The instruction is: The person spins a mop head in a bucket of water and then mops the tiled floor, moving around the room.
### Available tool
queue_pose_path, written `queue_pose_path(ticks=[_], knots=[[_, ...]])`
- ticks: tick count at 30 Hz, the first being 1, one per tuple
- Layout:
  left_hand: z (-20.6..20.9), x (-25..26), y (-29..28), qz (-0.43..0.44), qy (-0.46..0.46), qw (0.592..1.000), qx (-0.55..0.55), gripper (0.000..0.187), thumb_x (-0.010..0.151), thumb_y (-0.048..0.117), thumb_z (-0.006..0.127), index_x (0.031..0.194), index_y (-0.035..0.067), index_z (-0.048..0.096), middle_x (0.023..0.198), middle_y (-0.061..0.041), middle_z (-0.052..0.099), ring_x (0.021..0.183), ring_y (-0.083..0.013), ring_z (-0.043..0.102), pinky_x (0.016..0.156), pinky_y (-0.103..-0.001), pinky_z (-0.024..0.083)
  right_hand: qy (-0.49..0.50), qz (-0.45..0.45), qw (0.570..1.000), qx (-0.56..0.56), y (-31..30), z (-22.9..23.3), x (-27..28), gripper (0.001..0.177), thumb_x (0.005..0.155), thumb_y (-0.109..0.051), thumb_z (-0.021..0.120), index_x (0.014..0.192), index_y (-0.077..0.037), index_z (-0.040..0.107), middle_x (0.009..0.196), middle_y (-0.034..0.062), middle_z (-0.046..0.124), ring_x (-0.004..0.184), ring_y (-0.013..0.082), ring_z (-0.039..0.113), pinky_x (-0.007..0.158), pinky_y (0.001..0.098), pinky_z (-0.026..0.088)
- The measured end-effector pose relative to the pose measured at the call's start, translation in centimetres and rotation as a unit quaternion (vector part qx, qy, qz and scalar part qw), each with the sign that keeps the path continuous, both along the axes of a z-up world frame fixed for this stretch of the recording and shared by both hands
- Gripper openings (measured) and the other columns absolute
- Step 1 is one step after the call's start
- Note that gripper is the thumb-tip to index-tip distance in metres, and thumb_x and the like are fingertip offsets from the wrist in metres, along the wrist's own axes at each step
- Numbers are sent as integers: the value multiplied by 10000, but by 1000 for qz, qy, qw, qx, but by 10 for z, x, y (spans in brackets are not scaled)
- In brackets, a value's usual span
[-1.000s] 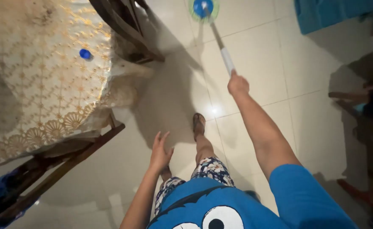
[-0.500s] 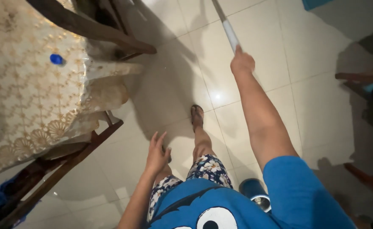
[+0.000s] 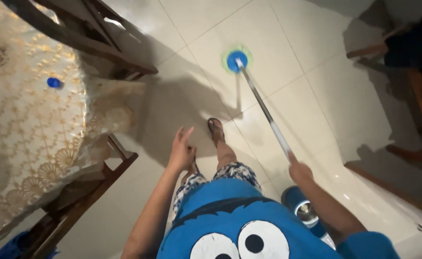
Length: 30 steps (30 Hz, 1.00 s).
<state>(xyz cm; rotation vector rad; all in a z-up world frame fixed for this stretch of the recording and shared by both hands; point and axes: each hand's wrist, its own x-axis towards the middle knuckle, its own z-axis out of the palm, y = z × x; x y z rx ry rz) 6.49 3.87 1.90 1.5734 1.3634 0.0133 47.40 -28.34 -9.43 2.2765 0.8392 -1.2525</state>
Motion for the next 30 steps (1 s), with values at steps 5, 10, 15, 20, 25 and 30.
queue_pose_path(ticks=[5,10,15,20,25,30], knots=[[4,-8,-1,-27,-19,998,48,730,842,63,727,1510,196,464,1625,-243,259,1452,-467,347,1151,-471,394,-22,-3,999,-43,12,20,-19,685,1011,-375,429,1627,-495,157,1244,216,691,1132,396,674,1008,501,519],[-2,-26,-11,-3,12,1000,12,748,805,64,717,1498,213,477,1634,-220,250,1470,-439,338,1149,-457,388,-26,11,999,-29,98,-22,-21,696,1021,-408,429,1651,-420,133,1259,208,679,1150,382,661,986,492,527],[3,-50,-18,37,12,998,49,690,850,105,736,1488,167,483,1618,-236,286,1433,-438,398,1154,-475,396,-39,-35,996,76,233,-73,-17,691,1021,-401,470,1656,-341,204,1255,235,660,1131,421,655,955,523,532],[13,-66,-25,82,48,995,21,681,855,120,739,1484,166,482,1617,-239,291,1433,-436,391,1146,-480,395,-42,-37,989,137,350,-115,-4,691,1008,-303,468,1649,-244,220,1342,252,612,1221,416,609,1024,488,493],[-3,-86,-40,105,95,990,-1,700,844,117,733,1493,175,478,1603,-238,305,1455,-427,378,1140,-473,410,-29,-62,990,125,427,-91,-17,680,1010,-164,433,1654,-186,213,1400,231,592,1255,385,608,1055,453,496],[-6,-77,-39,127,95,987,-39,699,851,114,722,1498,178,465,1621,-228,292,1452,-421,378,1145,-483,397,12,-65,984,165,441,-67,-28,774,925,-101,520,1641,-175,238,1382,229,602,1237,367,623,1047,395,518]])
